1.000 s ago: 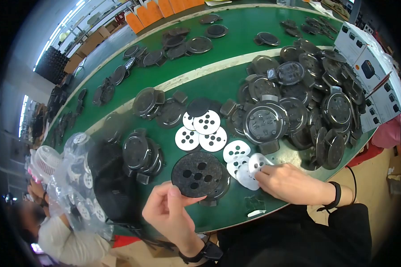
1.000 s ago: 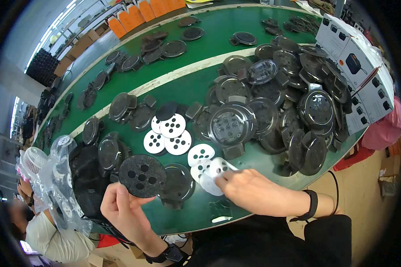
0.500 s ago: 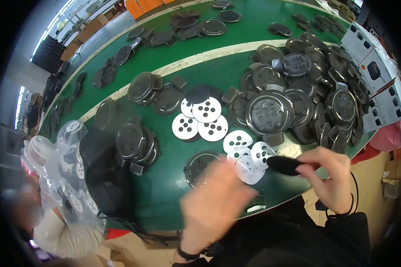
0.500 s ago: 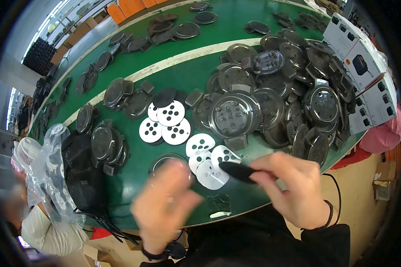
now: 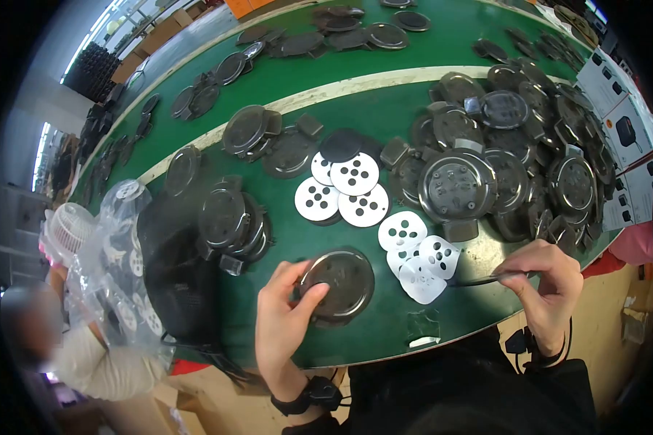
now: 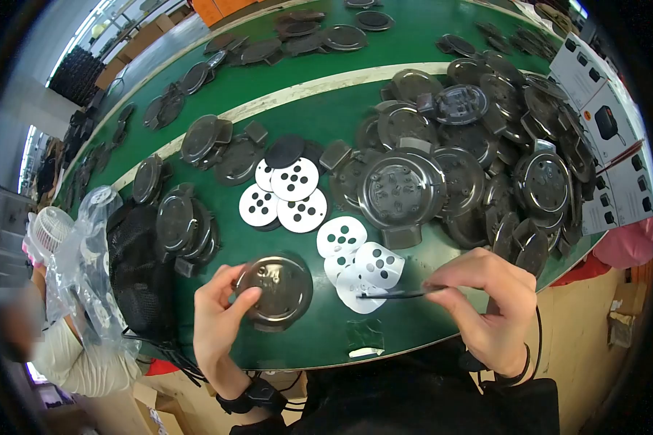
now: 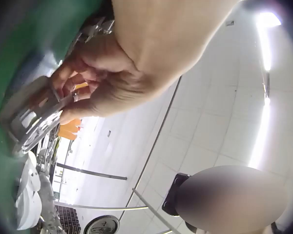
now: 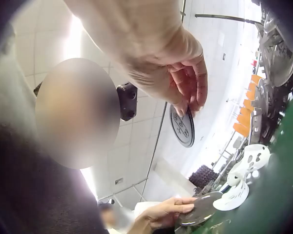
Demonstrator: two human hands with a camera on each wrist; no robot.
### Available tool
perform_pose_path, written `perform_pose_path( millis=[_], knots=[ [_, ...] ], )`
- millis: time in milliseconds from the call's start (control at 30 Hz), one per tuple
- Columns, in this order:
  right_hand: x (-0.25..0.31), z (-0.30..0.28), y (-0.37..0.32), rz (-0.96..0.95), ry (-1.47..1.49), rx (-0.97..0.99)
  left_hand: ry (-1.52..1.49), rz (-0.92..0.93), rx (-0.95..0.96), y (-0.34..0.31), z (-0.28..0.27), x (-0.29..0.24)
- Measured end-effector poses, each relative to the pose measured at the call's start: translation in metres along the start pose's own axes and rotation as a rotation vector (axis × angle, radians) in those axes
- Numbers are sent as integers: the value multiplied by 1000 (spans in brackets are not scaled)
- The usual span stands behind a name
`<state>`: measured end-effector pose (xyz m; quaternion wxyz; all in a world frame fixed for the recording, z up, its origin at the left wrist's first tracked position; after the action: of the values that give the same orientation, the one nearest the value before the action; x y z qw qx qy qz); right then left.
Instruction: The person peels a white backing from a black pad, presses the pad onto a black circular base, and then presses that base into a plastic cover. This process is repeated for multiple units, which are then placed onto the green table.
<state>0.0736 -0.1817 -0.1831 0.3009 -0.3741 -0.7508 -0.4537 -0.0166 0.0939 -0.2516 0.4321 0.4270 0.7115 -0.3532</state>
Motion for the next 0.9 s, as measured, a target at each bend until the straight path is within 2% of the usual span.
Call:
perform_pose_path(
  millis=[100, 133, 233, 300, 367, 433, 467, 500, 533, 567, 600, 633, 667, 767, 800, 833, 867, 900],
  knots=[
    [2, 3, -2, 89, 145, -32, -432, -123, -47, -15, -8, -12],
    [3, 6, -1, 121, 211, -7, -481, -124, -47, -19, -10, -20],
    [15, 19, 0, 77, 359, 133, -490, 28, -219, -30, 3, -43],
    [29, 28, 4, -112, 419, 199, -498, 205, -312, -37, 20, -62],
    [45, 32, 10, -371, 338, 287, -678, 426, -241, -42, 32, -71],
    [54, 35, 4, -442, 290, 105, -857, 379, -35, -45, 34, -77],
    [59, 34, 6, -506, 203, 86, -915, 356, 81, -45, 34, -76],
    [62, 32, 6, -521, 184, 61, -964, 324, 194, -45, 34, -76],
    [64, 32, 5, -537, 169, 36, -930, 92, 408, -40, 13, -83],
    [67, 32, 4, -554, 155, 9, -919, 65, 479, -41, 9, -82],
    [75, 33, -3, -366, 110, -92, -905, 37, 549, -41, 5, -81],
    [80, 36, -3, -336, 139, -152, -887, 11, 618, -42, 1, -80],
    [86, 31, -1, -305, 156, -102, -937, 160, 594, -42, 7, -75],
    [90, 26, 4, -289, 171, -64, -1150, 636, 240, -40, 42, -88],
    [90, 27, 4, -298, 170, -71, -1078, 592, 388, -34, 33, -78],
    [91, 28, 4, -298, 162, -90, -1064, 561, 452, -34, 32, -75],
    [92, 29, 3, -298, 155, -109, -1047, 531, 515, -34, 31, -72],
    [92, 30, 3, -297, 148, -129, -1091, 514, 497, -37, 33, -72]
  ],
)
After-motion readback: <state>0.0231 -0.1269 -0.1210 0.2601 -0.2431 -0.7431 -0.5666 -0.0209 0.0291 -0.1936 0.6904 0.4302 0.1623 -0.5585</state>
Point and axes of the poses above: each hand's wrist, its own y-axis towards the middle knuckle, its own z-axis out of the palm, x = y × z, the point moved 3 cm from there along y, towards the middle knuckle, and after that the axes turned 6 degrees about -x, right-handed, at the moved point
